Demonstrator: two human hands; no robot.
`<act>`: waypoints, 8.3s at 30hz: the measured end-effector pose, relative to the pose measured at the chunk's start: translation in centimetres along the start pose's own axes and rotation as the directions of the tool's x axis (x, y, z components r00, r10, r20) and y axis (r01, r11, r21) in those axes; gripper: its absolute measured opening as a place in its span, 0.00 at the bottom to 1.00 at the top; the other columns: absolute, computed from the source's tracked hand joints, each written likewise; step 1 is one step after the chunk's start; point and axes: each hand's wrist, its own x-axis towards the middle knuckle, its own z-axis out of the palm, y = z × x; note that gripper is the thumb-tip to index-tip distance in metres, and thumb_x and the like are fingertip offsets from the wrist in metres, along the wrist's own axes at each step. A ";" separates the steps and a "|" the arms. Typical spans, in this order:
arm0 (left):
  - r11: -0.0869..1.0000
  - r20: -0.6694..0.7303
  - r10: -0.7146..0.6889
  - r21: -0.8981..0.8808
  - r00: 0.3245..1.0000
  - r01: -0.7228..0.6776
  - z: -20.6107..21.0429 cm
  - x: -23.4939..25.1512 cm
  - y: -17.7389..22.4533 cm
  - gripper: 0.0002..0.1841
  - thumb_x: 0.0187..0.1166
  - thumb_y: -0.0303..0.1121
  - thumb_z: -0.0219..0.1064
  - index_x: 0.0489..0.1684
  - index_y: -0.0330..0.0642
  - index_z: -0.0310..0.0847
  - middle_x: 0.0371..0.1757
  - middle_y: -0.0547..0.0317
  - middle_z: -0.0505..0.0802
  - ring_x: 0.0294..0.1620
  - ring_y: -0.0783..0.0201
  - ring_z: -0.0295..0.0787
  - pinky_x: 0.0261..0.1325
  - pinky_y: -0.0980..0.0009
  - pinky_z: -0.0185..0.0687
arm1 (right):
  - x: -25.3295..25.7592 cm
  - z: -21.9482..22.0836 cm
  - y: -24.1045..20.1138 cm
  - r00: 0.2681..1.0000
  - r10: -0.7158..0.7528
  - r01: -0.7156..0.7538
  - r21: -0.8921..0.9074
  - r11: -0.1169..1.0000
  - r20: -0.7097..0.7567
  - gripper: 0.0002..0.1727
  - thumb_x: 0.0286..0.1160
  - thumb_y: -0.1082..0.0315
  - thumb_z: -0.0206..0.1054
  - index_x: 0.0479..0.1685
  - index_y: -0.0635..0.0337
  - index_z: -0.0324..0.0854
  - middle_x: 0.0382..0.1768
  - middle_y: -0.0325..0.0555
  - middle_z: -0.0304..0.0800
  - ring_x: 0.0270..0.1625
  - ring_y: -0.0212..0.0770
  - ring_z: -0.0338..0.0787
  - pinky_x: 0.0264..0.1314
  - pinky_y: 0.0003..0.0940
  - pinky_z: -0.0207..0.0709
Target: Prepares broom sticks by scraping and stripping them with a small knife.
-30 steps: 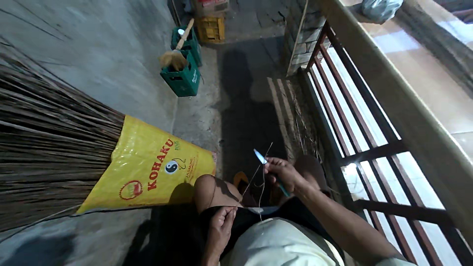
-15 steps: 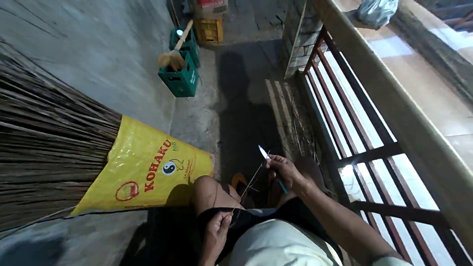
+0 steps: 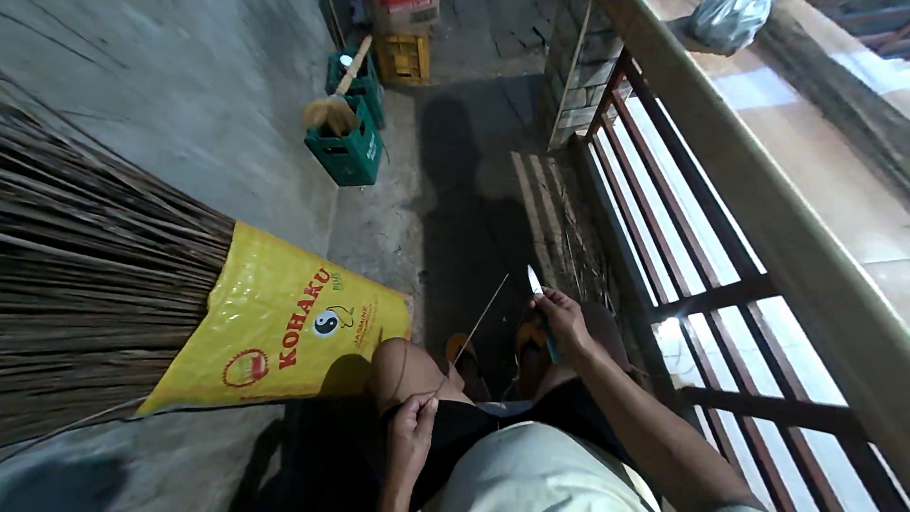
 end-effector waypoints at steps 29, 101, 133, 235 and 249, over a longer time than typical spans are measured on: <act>0.941 0.092 0.036 -0.339 0.995 -0.003 4.3 1.1 3.3 0.07 0.80 0.27 0.62 0.42 0.35 0.87 0.31 0.68 0.88 0.27 0.80 0.78 0.33 0.83 0.74 | -5.7 2.8 0.7 0.723 0.199 -0.164 -0.115 0.980 0.662 0.09 0.83 0.69 0.62 0.55 0.62 0.80 0.30 0.38 0.88 0.18 0.26 0.78 0.18 0.21 0.73; 0.938 0.264 -0.054 -0.318 0.963 0.140 1.5 -0.4 3.3 0.08 0.83 0.26 0.57 0.44 0.38 0.84 0.20 0.74 0.78 0.16 0.82 0.65 0.20 0.84 0.62 | -1.9 0.6 -3.2 0.863 0.153 -0.144 -0.056 0.988 0.481 0.13 0.84 0.71 0.61 0.64 0.63 0.76 0.32 0.39 0.87 0.19 0.27 0.77 0.18 0.21 0.71; 0.988 -0.014 0.116 -0.101 0.993 -0.117 1.8 0.4 4.1 0.07 0.78 0.24 0.65 0.44 0.29 0.87 0.36 0.61 0.91 0.34 0.80 0.84 0.41 0.81 0.81 | -8.3 3.0 1.1 0.698 0.205 -0.113 -0.178 0.978 0.686 0.22 0.83 0.68 0.64 0.75 0.62 0.73 0.34 0.40 0.88 0.20 0.29 0.79 0.21 0.24 0.75; 0.928 0.250 -0.022 -0.356 0.968 0.114 2.6 0.7 3.8 0.07 0.81 0.31 0.61 0.41 0.42 0.86 0.20 0.74 0.79 0.15 0.82 0.65 0.19 0.84 0.61 | -2.4 1.1 -1.9 0.852 0.133 -0.135 -0.032 0.990 0.506 0.13 0.84 0.72 0.61 0.63 0.64 0.78 0.31 0.38 0.88 0.19 0.27 0.78 0.19 0.21 0.72; 0.973 0.149 0.046 -0.229 0.988 -0.011 2.4 0.4 3.5 0.07 0.80 0.27 0.62 0.41 0.35 0.86 0.32 0.68 0.89 0.29 0.80 0.79 0.35 0.82 0.76 | -1.8 1.0 -2.3 0.872 0.196 -0.201 -0.037 0.979 0.449 0.14 0.85 0.72 0.60 0.65 0.62 0.76 0.31 0.40 0.87 0.18 0.27 0.77 0.17 0.21 0.71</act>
